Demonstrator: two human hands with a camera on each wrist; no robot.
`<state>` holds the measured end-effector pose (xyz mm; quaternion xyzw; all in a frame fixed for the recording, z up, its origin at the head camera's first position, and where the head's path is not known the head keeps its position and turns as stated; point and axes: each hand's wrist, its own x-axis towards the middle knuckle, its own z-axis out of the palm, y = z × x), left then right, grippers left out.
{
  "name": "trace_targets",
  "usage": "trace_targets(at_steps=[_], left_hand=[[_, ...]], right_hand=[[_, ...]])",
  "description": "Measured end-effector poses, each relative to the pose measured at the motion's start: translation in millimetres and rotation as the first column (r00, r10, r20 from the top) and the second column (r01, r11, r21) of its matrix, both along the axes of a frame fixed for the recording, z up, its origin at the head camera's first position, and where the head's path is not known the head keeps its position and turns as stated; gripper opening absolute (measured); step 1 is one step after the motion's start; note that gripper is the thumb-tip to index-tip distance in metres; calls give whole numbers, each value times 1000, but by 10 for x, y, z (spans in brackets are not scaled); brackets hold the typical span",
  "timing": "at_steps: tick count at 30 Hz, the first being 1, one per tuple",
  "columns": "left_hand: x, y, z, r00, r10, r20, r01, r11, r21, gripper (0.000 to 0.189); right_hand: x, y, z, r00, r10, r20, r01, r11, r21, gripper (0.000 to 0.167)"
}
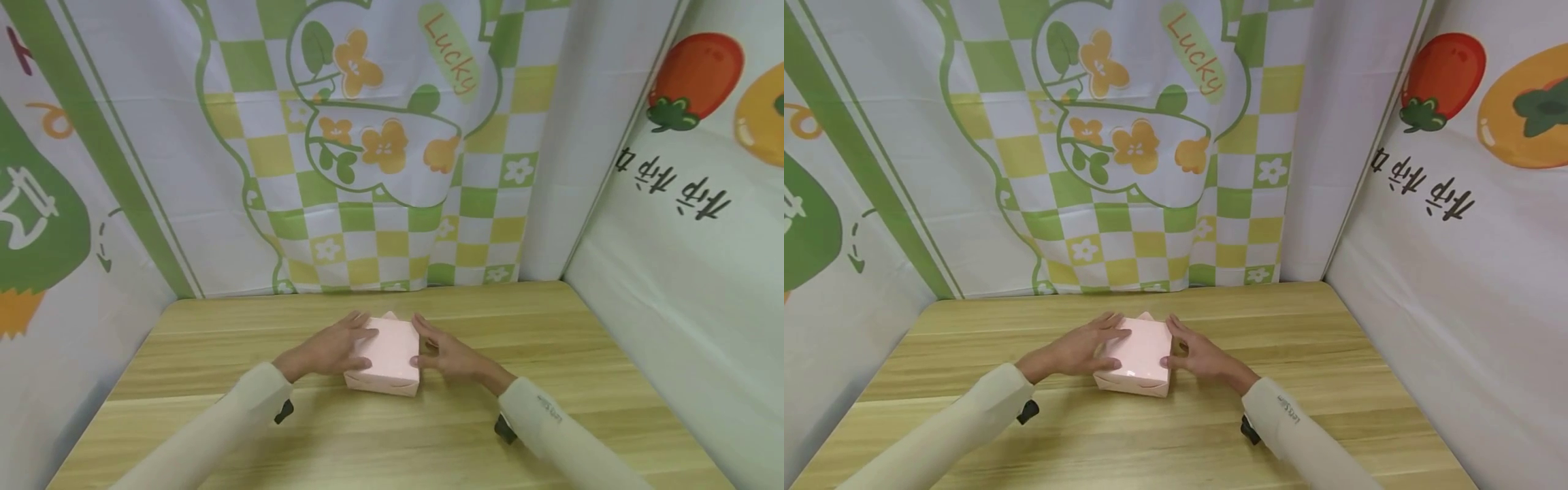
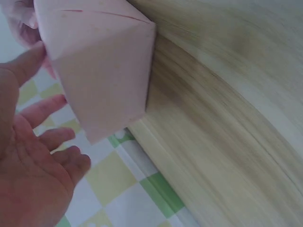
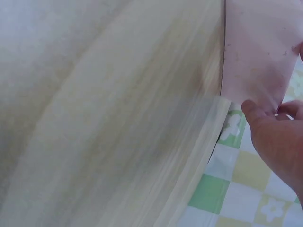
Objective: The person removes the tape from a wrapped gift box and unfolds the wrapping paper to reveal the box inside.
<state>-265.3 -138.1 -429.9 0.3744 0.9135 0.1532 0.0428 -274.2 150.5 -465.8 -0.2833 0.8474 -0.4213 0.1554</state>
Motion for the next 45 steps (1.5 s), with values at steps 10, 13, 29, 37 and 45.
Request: trace_targets(at_steps=[10, 13, 29, 37, 45], left_hand=[[-23, -74, -113, 998, -51, 26, 51, 999, 9, 72], [-13, -76, -122, 999, -44, 25, 44, 999, 11, 72], [16, -30, -118, 1000, 3, -4, -3, 1000, -22, 73], [47, -42, -89, 1000, 3, -23, -4, 999, -32, 73], [33, -45, -113, 999, -7, -34, 6, 1000, -26, 72]], right_hand=[[-14, 47, 34, 997, 55, 63, -50, 995, -88, 81], [-16, 58, 30, 998, 61, 35, -57, 993, -100, 75], [142, -72, 191, 840, 107, -532, 3, 979, 202, 28], [98, -171, 232, 840, 43, -541, 66, 981, 180, 8], [-18, -194, 153, 775, 84, -627, 62, 976, 208, 5]])
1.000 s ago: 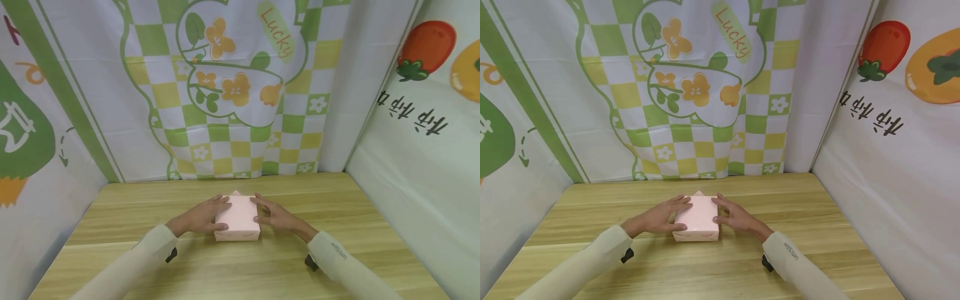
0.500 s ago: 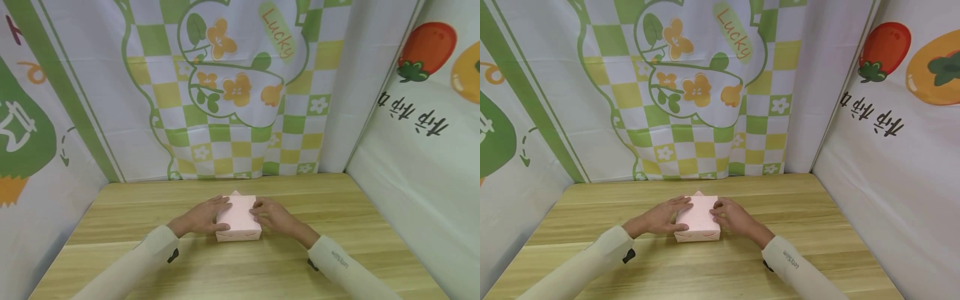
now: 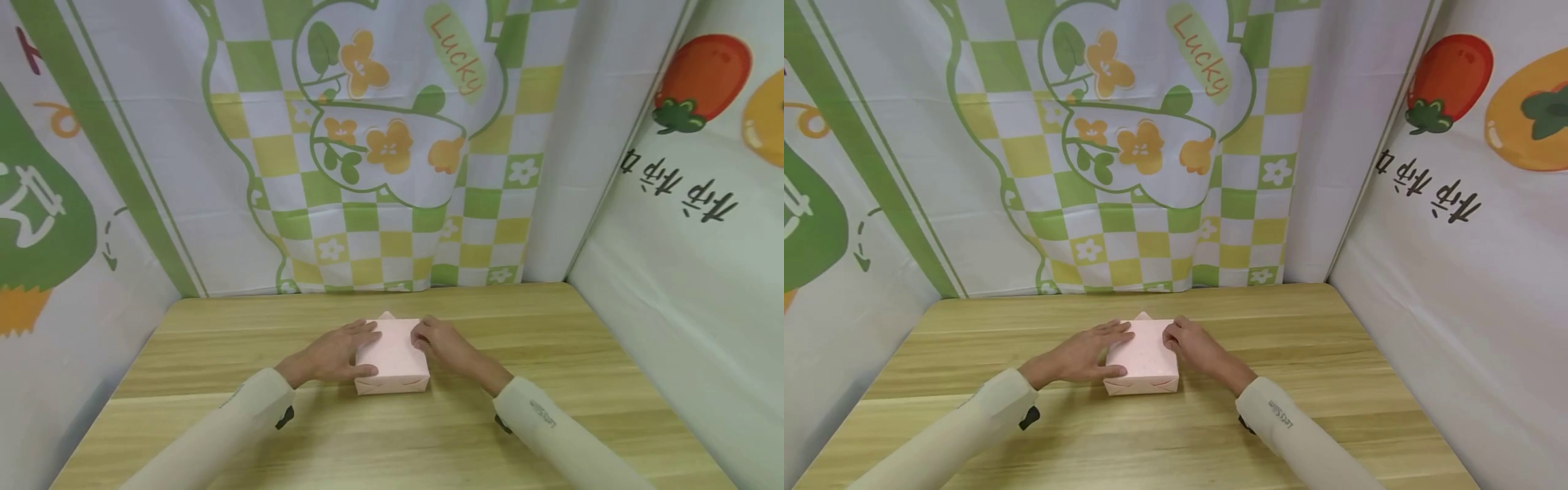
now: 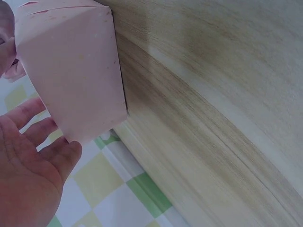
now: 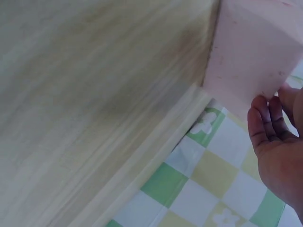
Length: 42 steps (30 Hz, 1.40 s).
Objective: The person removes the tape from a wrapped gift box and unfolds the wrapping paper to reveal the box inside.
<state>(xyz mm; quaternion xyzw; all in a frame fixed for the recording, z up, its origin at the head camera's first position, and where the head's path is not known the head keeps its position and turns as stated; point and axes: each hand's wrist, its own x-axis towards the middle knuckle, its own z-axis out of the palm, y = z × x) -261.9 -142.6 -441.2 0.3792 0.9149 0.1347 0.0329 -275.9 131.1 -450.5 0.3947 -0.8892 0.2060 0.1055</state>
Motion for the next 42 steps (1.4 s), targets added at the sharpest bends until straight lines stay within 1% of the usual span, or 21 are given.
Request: trace_targets(at_steps=[2, 3, 6, 9, 11, 15, 16, 18, 20, 23, 24, 26, 27, 28, 30, 32, 33, 34, 37, 39, 42], left_hand=[[2, 5, 2, 1000, 0, -2, 0, 1000, -1, 72], [3, 7, 1, 1000, 1, 0, -1, 1000, -1, 72], [9, 5, 0, 1000, 4, 4, -4, 1000, -3, 72], [13, 0, 1, 1000, 9, 13, -9, 1000, -4, 72], [11, -3, 3, 1000, 11, 16, -11, 1000, -7, 72], [5, -8, 9, 1000, 12, 19, -12, 1000, -6, 72], [3, -7, 12, 1000, 12, 19, -12, 1000, -5, 72], [2, -4, 20, 1000, 12, 18, -12, 1000, -3, 72], [2, -1, 26, 1000, 12, 14, -11, 1000, -8, 72], [7, 0, 24, 1000, 16, 13, -16, 1000, -14, 72], [8, 0, 22, 1000, 17, 14, -17, 1000, -16, 72], [11, 2, 19, 1000, 18, 16, -18, 1000, -18, 72], [11, 4, 18, 1000, 17, 16, -17, 1000, -19, 72], [10, 5, 17, 1000, 16, 16, -16, 1000, -20, 72], [8, 5, 17, 1000, 13, 15, -13, 1000, -16, 72], [7, 5, 13, 1000, 12, 14, -11, 1000, -17, 73], [8, 5, 11, 1000, 12, 15, -11, 1000, -16, 73], [8, 3, 8, 1000, 13, 16, -12, 1000, -15, 73], [11, 0, 2, 1000, 15, 18, -14, 1000, -17, 73], [12, -2, 2, 1000, 15, 17, -14, 1000, -17, 73], [14, -7, 4, 1000, 17, 15, -17, 1000, -18, 73]], right_hand=[[-5, 15, -31, 999, 20, -38, -20, 1000, 5, 5], [-3, 23, -41, 999, 27, -24, -27, 1000, -15, 5], [16, 53, -54, 995, 38, 93, -27, 993, -113, 2], [31, 78, -40, 979, 44, 198, -8, 984, -179, 6], [25, 82, -23, 976, 42, 213, -3, 984, -177, 8], [-22, 60, -8, 984, 36, 176, -7, 987, -162, 5], [-36, 54, -12, 988, 33, 152, -10, 988, -153, 5], [-57, 43, -30, 996, 32, 83, -21, 992, -125, 5], [-66, 37, -62, 999, 36, -3, -36, 996, -83, 5], [-65, 29, -124, 988, 63, -141, -68, 997, -34, 8], [-57, 26, -140, 985, 70, -160, -75, 997, -26, 9], [-43, 27, -165, 984, 81, -161, -86, 996, -27, 11], [-37, 28, -173, 990, 71, -124, -76, 996, -37, 11], [-31, 29, -170, 996, 60, -68, -63, 997, -52, 11], [-20, 44, -156, 997, 44, 60, -37, 994, -104, 9], [-16, 69, -144, 983, 47, 175, -17, 985, -173, 3], [-12, 81, -133, 972, 50, 228, -3, 979, -203, 4], [-7, 90, -124, 966, 60, 252, 0, 973, -231, 5], [-1, 107, -117, 959, 80, 270, -3, 962, -274, 8], [-4, 100, -120, 967, 72, 246, -6, 966, -258, 5], [-14, 82, -137, 981, 58, 186, -18, 977, -211, 8]])
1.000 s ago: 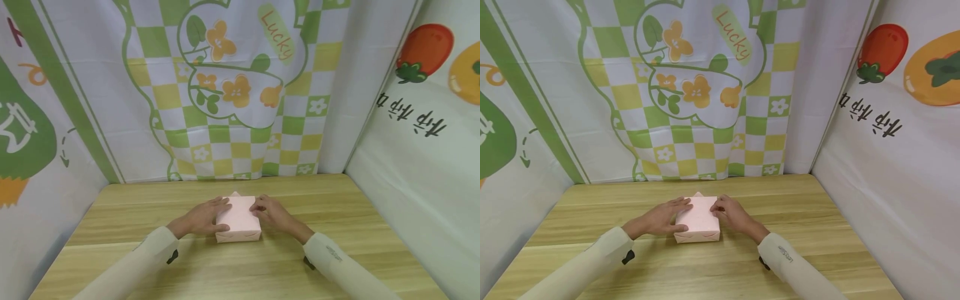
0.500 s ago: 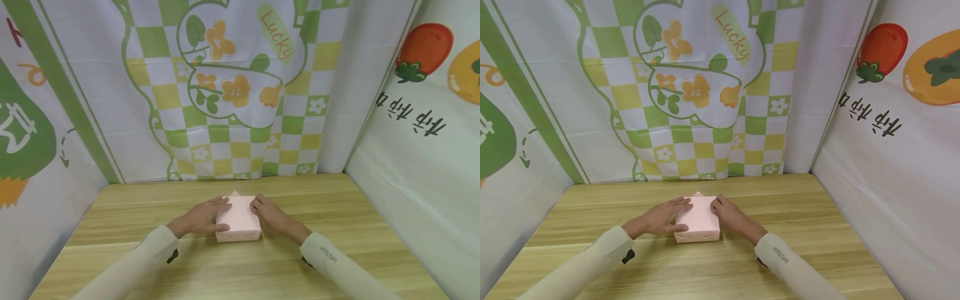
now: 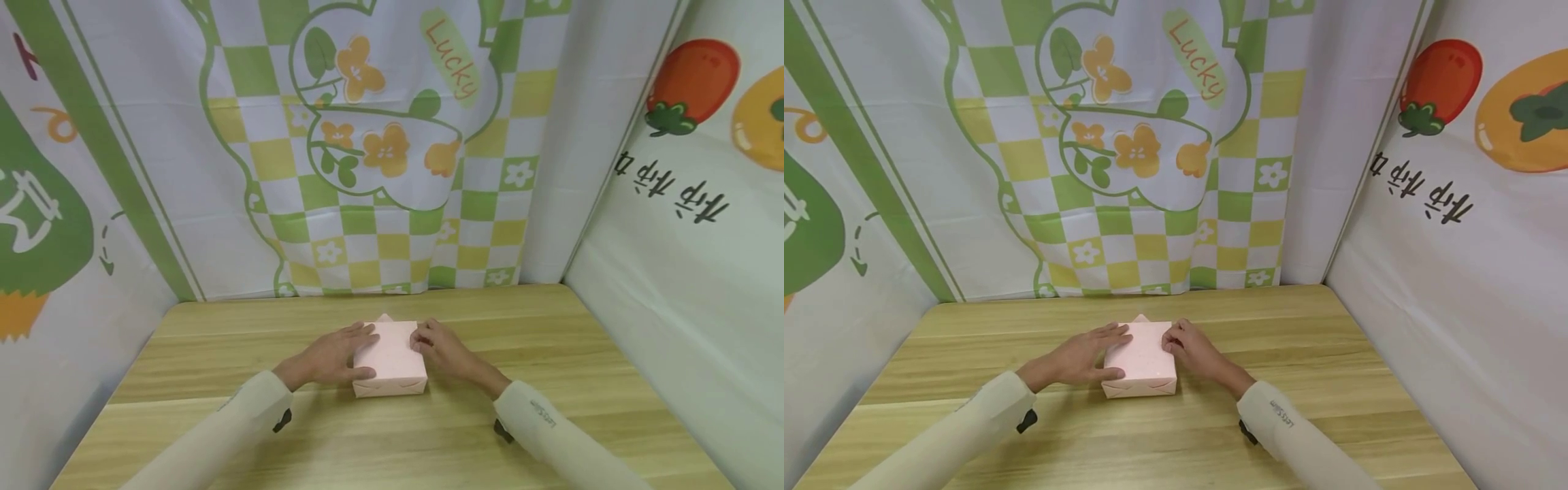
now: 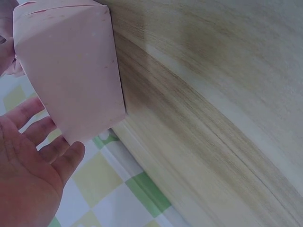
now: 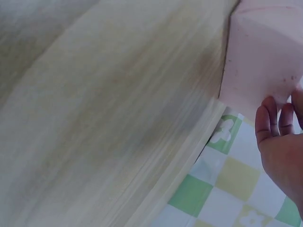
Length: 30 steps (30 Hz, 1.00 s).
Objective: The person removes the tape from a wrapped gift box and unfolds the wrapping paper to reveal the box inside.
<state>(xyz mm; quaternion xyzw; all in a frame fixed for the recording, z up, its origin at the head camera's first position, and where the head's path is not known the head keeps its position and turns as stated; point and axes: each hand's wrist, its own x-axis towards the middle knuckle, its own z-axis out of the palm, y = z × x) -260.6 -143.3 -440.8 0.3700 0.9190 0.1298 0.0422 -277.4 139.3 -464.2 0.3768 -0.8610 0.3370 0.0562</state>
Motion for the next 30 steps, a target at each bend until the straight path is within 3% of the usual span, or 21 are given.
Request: trace_targets(at_steps=[3, 7, 11, 16, 21, 24, 27, 30], left_hand=[[2, -3, 0, 1000, 2, 2, -2, 1000, 1, 73], [2, -4, -4, 1000, 1, 1, -1, 1000, 1, 72], [2, -6, -9, 1000, 1, 3, -1, 1000, -2, 73], [-1, -7, -5, 1000, 0, -6, 0, 1000, -4, 73], [0, -9, 4, 1000, 0, -5, 0, 1000, 7, 72], [5, -13, 6, 1000, 6, 0, -6, 1000, 8, 72], [7, -15, 3, 1000, 8, 0, -8, 1000, 7, 72], [6, -14, -2, 1000, 3, -7, -3, 1000, 9, 72]], right_hand=[[-10, -1, -26, 1000, -2, 11, 2, 1000, 20, 11], [-13, 35, -51, 985, 29, 171, -19, 998, -59, 10], [-9, 57, -50, 966, 43, 256, -7, 990, -140, 12], [0, 36, -30, 964, -14, 265, 54, 988, -142, 9], [19, 38, -48, 980, 6, 197, 22, 990, -141, 13], [27, 56, -66, 980, 13, 200, 19, 987, -158, 14], [20, 84, -89, 962, 17, 273, 37, 981, -190, 15], [14, 118, -111, 921, 39, 388, 62, 968, -245, 16]])
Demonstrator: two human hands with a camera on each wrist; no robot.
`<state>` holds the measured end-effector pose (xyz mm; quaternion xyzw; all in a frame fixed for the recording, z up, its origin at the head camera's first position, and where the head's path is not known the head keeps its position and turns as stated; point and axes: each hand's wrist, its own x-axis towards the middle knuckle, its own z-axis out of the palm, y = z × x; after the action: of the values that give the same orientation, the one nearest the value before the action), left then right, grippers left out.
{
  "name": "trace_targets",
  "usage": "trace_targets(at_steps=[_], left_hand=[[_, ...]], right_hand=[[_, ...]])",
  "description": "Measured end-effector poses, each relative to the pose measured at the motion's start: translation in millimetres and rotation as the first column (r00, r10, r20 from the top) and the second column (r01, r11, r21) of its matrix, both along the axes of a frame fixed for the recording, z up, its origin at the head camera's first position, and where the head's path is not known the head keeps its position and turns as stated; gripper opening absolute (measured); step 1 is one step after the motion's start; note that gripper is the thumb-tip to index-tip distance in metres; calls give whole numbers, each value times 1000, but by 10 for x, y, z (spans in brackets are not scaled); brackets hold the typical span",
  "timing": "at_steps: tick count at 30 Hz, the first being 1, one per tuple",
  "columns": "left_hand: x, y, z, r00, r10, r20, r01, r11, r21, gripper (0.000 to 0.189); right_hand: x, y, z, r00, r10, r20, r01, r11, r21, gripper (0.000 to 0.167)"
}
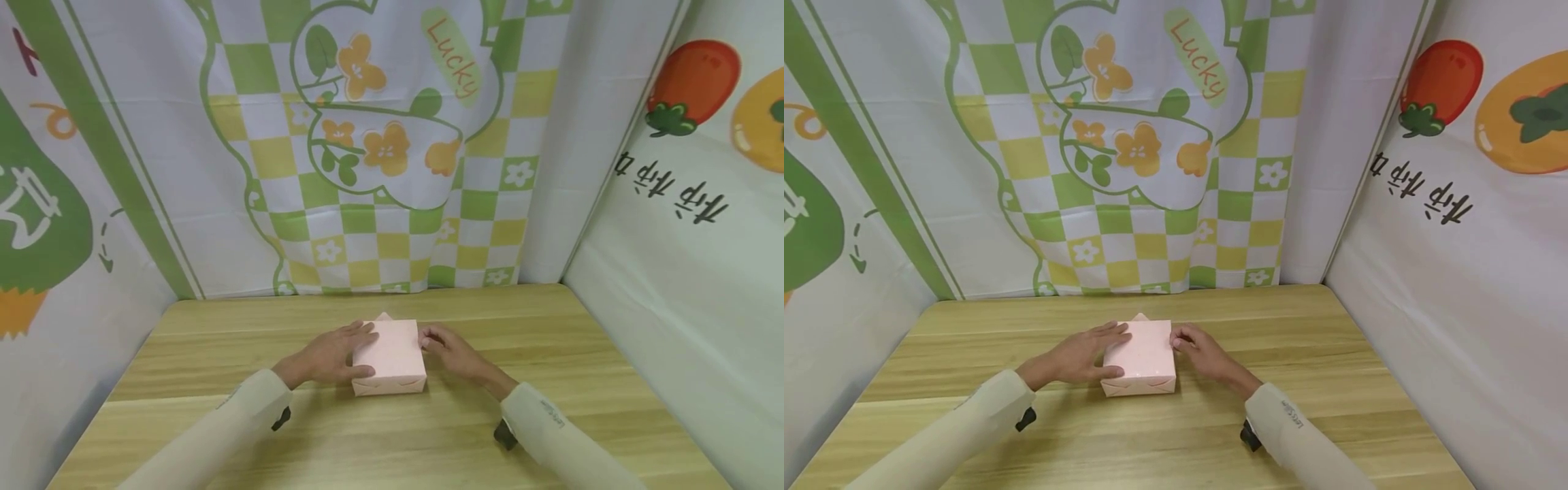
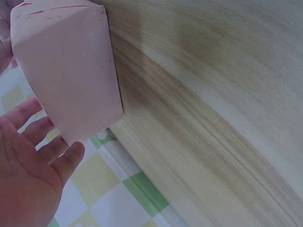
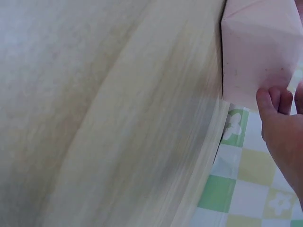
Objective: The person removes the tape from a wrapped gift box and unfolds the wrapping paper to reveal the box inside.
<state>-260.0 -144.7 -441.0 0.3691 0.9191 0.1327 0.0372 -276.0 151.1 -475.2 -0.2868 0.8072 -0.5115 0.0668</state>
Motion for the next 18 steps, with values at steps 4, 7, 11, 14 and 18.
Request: trace_targets(at_steps=[4, 7, 11, 14, 18], left_hand=[[-1, 0, 3, 1000, -4, 2, 4, 1000, 7, 72], [-1, -3, 6, 1000, -2, 11, 1, 1000, 4, 72], [-8, -5, -2, 1000, -3, 9, 3, 1000, 1, 72], [-12, -6, -9, 1000, 3, 10, -3, 1000, -4, 72], [-18, -3, -12, 1000, 10, 11, -10, 1000, -11, 72]], right_hand=[[-1, 43, -9, 991, 39, 127, -27, 995, -98, 19], [-9, 67, -24, 982, 77, 172, -50, 986, -157, 23], [-33, 95, -57, 971, 113, 210, -69, 976, -207, 25], [-41, 112, -73, 964, 126, 233, -74, 972, -222, 24], [-26, 123, -64, 951, 133, 280, -65, 968, -241, 23]])
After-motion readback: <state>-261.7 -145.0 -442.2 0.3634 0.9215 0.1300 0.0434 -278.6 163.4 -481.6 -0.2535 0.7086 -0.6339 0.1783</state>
